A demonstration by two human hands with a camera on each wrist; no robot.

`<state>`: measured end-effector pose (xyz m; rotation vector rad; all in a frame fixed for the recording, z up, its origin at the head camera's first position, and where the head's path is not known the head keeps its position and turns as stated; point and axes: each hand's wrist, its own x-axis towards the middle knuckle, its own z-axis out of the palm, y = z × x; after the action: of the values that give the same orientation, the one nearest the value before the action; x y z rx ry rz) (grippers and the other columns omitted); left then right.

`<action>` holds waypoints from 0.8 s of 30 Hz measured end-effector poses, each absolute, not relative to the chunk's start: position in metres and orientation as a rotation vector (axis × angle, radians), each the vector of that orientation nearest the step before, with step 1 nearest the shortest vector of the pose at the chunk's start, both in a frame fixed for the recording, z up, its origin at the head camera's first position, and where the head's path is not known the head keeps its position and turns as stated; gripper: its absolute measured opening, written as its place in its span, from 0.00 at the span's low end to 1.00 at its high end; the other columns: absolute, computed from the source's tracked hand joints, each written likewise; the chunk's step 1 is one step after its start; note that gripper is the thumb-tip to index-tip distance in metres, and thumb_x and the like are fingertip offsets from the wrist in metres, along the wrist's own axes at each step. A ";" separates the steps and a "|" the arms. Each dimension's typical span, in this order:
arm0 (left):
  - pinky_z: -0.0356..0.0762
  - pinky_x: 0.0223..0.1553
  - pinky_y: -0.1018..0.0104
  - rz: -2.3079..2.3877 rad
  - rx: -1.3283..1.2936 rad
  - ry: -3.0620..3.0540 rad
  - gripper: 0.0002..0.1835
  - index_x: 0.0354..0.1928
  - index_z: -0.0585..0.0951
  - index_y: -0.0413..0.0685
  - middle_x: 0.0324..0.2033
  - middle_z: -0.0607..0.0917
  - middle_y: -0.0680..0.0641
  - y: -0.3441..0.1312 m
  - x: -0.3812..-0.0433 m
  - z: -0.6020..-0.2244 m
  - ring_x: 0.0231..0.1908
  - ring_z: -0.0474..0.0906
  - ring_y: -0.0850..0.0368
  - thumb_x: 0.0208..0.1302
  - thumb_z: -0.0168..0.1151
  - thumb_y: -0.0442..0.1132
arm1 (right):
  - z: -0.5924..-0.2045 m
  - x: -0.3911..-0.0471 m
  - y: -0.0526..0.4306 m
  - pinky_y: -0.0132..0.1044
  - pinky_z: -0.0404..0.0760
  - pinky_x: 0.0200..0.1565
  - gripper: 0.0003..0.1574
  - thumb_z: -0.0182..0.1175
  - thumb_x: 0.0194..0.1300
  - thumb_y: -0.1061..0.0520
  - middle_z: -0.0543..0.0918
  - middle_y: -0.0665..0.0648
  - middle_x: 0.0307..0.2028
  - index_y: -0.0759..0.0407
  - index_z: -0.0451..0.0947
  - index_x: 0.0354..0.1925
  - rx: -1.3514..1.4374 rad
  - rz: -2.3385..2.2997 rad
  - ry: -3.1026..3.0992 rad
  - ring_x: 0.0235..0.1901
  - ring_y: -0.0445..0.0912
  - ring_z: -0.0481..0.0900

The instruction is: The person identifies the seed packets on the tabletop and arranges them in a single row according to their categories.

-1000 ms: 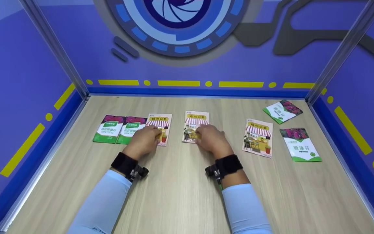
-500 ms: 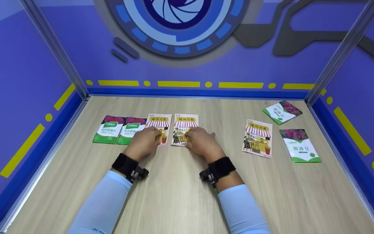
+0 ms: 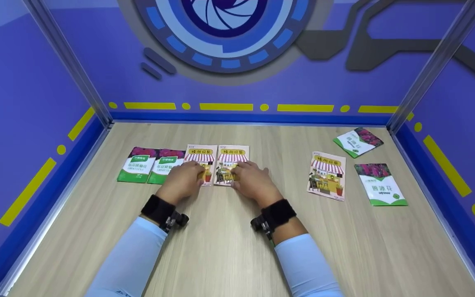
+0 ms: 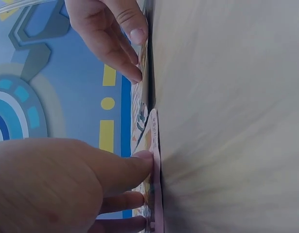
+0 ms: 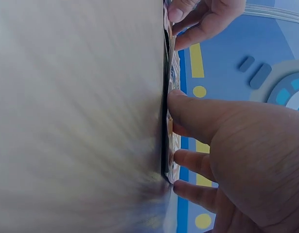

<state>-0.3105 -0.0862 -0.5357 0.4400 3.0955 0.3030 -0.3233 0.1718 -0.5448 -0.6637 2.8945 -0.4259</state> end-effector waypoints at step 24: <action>0.85 0.62 0.40 0.269 0.490 3.113 0.10 0.49 0.91 0.48 0.53 0.90 0.43 -0.082 -0.308 -0.534 0.55 0.87 0.42 0.73 0.78 0.45 | -0.534 -0.321 0.173 0.88 0.60 0.77 0.35 0.68 0.82 0.43 0.71 0.61 0.86 0.51 0.79 0.80 -0.649 -0.412 2.896 0.87 0.64 0.65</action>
<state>-0.3083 -0.0821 -0.5336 0.4898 3.1125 0.2686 -0.3212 0.1729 -0.5344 -0.6489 2.8957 -0.4120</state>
